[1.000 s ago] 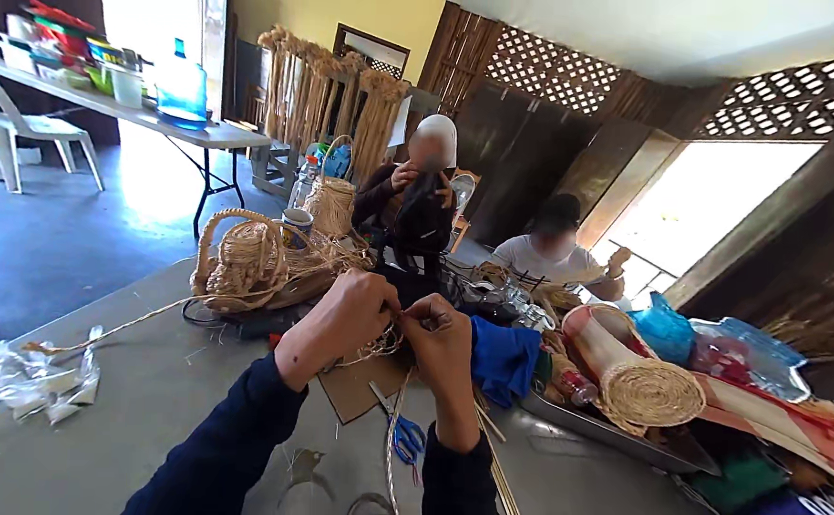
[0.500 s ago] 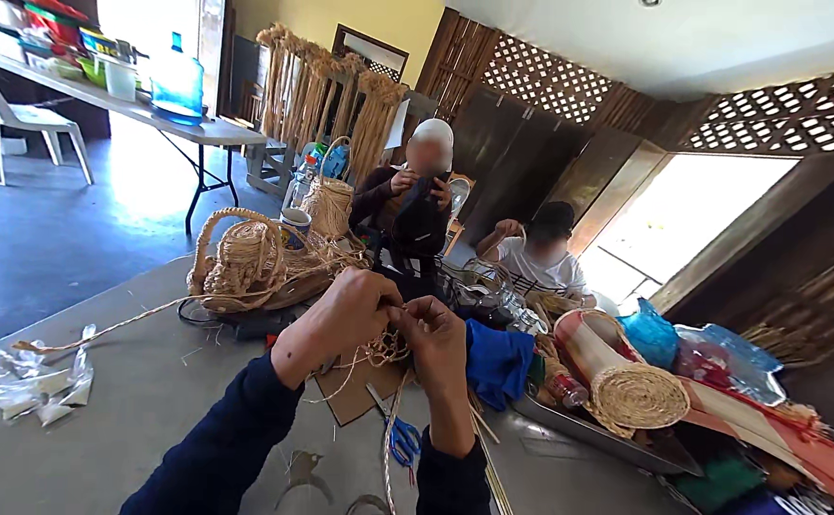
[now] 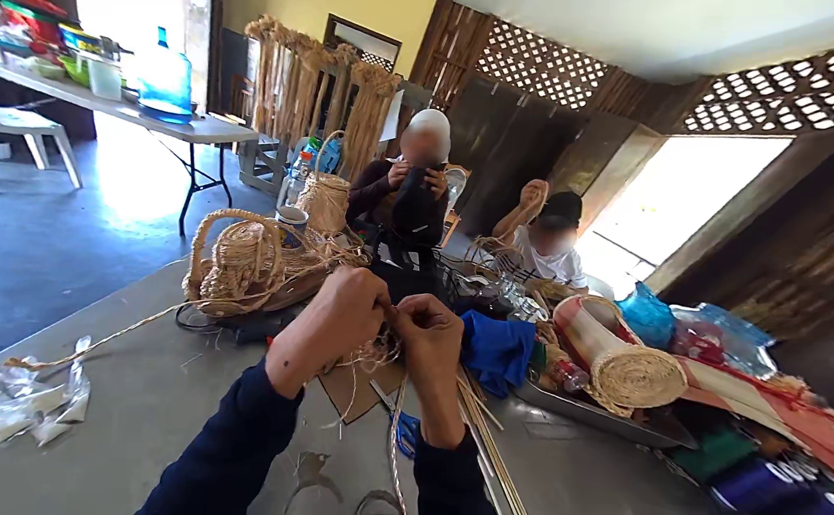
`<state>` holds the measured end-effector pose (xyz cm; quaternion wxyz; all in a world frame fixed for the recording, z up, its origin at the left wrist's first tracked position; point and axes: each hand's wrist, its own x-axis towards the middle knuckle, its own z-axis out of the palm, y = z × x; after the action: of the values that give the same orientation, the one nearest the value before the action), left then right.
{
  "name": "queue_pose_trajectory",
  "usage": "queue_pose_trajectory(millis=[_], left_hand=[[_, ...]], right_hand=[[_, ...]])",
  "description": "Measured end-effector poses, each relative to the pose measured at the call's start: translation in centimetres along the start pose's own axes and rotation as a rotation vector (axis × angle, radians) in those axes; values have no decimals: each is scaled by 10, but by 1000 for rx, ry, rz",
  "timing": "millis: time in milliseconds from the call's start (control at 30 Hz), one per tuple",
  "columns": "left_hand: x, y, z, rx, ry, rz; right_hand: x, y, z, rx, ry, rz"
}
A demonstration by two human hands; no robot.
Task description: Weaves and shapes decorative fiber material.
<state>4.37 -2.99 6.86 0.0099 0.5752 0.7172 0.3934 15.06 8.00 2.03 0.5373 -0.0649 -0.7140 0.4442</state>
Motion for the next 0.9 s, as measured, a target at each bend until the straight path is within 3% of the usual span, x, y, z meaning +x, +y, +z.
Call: queue_pose_trajectory(millis=[267, 467, 600, 733, 900], left_hand=[[-2, 1, -1, 76, -20, -65], [-4, 11, 7, 117, -48, -35], [-2, 8, 16, 82, 53, 16], [-3, 7, 13, -12, 174, -15], [-5, 7, 8, -103, 177, -65]], right_hand=[[3, -7, -6, -52, -110, 99], [10, -21, -26, -44, -313, 403], [11, -21, -23, -172, -208, 306], [8, -16, -19, -91, -152, 181], [8, -9, -16, 15, -67, 82]])
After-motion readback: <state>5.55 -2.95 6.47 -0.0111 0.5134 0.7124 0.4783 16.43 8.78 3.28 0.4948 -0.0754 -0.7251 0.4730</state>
